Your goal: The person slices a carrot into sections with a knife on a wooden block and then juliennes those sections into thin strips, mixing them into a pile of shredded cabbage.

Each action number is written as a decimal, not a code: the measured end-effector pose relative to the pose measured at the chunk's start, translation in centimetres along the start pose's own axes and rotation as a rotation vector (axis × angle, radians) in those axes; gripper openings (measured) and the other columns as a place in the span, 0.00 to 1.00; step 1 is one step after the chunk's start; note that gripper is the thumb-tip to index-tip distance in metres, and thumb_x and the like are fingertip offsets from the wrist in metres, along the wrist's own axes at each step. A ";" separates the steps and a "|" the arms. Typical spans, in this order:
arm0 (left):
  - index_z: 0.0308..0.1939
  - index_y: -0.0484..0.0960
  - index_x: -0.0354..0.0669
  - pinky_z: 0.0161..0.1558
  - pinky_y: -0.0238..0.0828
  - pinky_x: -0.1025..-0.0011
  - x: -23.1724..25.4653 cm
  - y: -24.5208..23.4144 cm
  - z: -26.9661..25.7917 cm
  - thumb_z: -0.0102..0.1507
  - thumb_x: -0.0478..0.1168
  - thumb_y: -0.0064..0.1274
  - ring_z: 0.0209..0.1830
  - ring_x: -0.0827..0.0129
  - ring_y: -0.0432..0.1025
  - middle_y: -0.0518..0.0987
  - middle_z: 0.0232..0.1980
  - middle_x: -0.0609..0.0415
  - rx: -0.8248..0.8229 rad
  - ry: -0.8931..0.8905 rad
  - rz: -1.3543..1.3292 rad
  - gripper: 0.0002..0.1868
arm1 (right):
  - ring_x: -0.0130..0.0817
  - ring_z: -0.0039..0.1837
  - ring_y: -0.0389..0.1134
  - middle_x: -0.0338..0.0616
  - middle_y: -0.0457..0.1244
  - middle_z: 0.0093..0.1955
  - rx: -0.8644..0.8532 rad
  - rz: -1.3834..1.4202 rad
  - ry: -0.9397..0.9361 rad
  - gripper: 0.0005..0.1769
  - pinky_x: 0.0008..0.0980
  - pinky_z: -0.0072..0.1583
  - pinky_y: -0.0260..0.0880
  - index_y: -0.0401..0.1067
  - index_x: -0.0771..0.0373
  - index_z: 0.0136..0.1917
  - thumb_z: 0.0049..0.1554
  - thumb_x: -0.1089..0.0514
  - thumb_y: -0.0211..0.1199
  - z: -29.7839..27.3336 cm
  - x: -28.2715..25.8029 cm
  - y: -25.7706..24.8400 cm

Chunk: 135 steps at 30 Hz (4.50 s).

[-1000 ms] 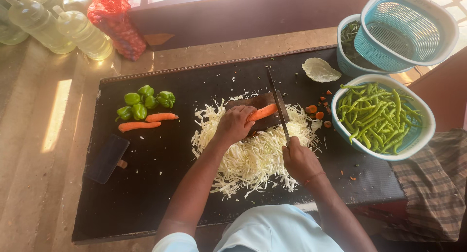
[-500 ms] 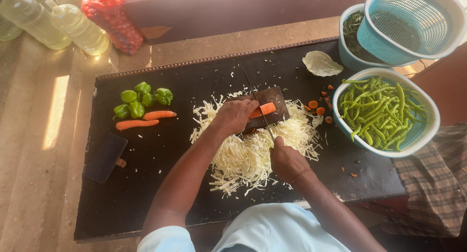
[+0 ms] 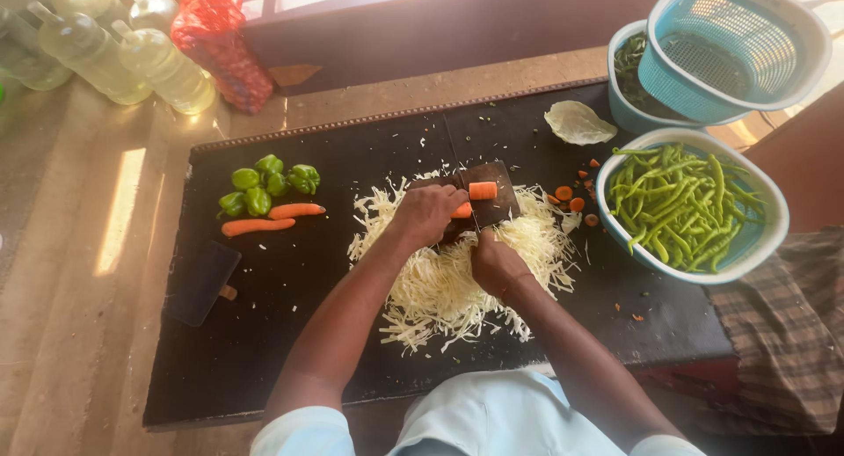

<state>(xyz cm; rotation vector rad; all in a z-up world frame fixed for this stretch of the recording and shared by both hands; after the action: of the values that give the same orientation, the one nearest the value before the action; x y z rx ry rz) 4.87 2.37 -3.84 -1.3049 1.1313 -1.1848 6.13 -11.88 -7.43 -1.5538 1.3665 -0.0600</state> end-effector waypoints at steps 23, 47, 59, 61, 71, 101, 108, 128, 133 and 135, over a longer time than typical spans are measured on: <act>0.52 0.79 0.43 0.54 0.74 0.60 -3.4 0.3 -5.2 0.62 0.38 0.60 0.52 0.56 0.76 0.80 0.51 0.51 0.523 -0.125 -0.584 0.14 | 0.52 0.47 0.74 0.48 0.70 0.42 0.136 -0.593 -0.274 0.14 0.50 0.49 0.72 0.67 0.54 0.51 0.64 0.43 0.53 3.9 4.4 -15.0; 0.46 0.83 0.46 0.68 0.54 0.40 -30.8 5.8 11.4 0.67 0.54 0.47 0.74 0.36 0.59 0.64 0.75 0.36 0.753 -0.555 -0.124 0.18 | 0.51 0.39 0.70 0.55 0.68 0.37 0.343 0.064 -0.124 0.15 0.47 0.45 0.70 0.71 0.59 0.51 0.59 0.46 0.61 3.4 14.2 -11.4; 0.35 0.83 0.40 0.57 0.68 0.51 -30.8 10.4 7.2 0.68 0.50 0.49 0.54 0.46 0.72 0.78 0.53 0.42 0.813 -0.452 -0.239 0.18 | 0.40 0.35 0.68 0.49 0.67 0.35 0.355 0.111 -0.033 0.16 0.40 0.42 0.68 0.73 0.59 0.57 0.58 0.51 0.64 10.7 19.2 -9.4; 0.34 0.84 0.38 0.58 0.68 0.52 -27.9 10.1 5.0 0.69 0.50 0.49 0.55 0.47 0.72 0.78 0.54 0.42 0.730 -0.414 -0.283 0.20 | 0.38 0.35 0.67 0.48 0.67 0.34 0.378 0.176 -0.069 0.17 0.39 0.41 0.67 0.74 0.59 0.58 0.58 0.52 0.64 10.3 18.8 -8.2; 0.34 0.88 0.40 0.63 0.67 0.56 -16.4 8.3 -10.7 0.71 0.55 0.41 0.59 0.52 0.71 0.78 0.55 0.44 0.583 -0.890 -0.616 0.27 | 0.27 0.29 0.62 0.43 0.66 0.31 0.163 0.569 -0.100 0.14 0.32 0.35 0.64 0.75 0.63 0.56 0.59 0.55 0.61 -0.9 10.2 -3.1; 0.45 0.80 0.43 0.53 0.71 0.57 0.1 -0.2 -3.3 0.61 0.38 0.57 0.50 0.57 0.74 0.79 0.44 0.51 0.403 -0.114 -0.163 0.09 | 0.65 0.41 0.68 0.61 0.67 0.34 0.369 0.004 -0.349 0.15 0.59 0.45 0.65 0.60 0.62 0.48 0.64 0.48 0.52 -4.7 2.0 -0.6; 0.45 0.79 0.42 0.52 0.73 0.58 0.3 -0.1 -1.9 0.61 0.35 0.54 0.46 0.58 0.76 0.80 0.41 0.52 0.322 -0.061 -0.130 0.08 | 0.67 0.43 0.70 0.66 0.67 0.37 0.258 -0.066 -0.215 0.16 0.60 0.48 0.67 0.58 0.66 0.50 0.66 0.49 0.48 -4.1 0.9 0.4; 0.63 0.62 0.33 0.55 0.73 0.54 1.2 0.1 -1.0 0.62 0.36 0.55 0.57 0.45 0.74 0.77 0.53 0.42 0.606 0.009 -0.535 0.28 | 0.47 0.28 0.69 0.55 0.64 0.29 0.319 0.386 -0.149 0.16 0.44 0.32 0.68 0.60 0.63 0.47 0.66 0.47 0.51 -3.3 3.3 -3.5; 0.57 0.64 0.41 0.52 0.76 0.54 3.9 1.8 2.5 0.69 0.39 0.52 0.56 0.47 0.78 0.79 0.54 0.45 0.523 0.049 -0.507 0.17 | 0.31 0.23 0.62 0.45 0.60 0.27 0.327 0.575 -0.170 0.15 0.35 0.27 0.61 0.60 0.63 0.44 0.65 0.50 0.54 -3.8 4.6 -3.6; 0.57 0.63 0.42 0.51 0.77 0.55 5.0 1.3 2.1 0.69 0.38 0.51 0.55 0.45 0.77 0.79 0.54 0.43 0.586 0.095 -0.436 0.16 | 0.29 0.23 0.61 0.41 0.59 0.27 0.339 0.667 -0.226 0.15 0.33 0.27 0.62 0.60 0.63 0.44 0.65 0.51 0.54 -3.3 5.2 -3.1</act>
<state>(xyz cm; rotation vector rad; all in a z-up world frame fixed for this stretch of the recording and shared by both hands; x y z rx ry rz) 7.38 -2.48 -4.89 -1.0602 0.4951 -1.7514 8.16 -18.39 -6.53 -0.7516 1.5317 0.2731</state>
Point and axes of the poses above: each hand's wrist, its own z-axis towards the middle knuckle, its own y-axis out of the palm, x = y × z, the point moved 7 cm from there along z, towards the middle knuckle
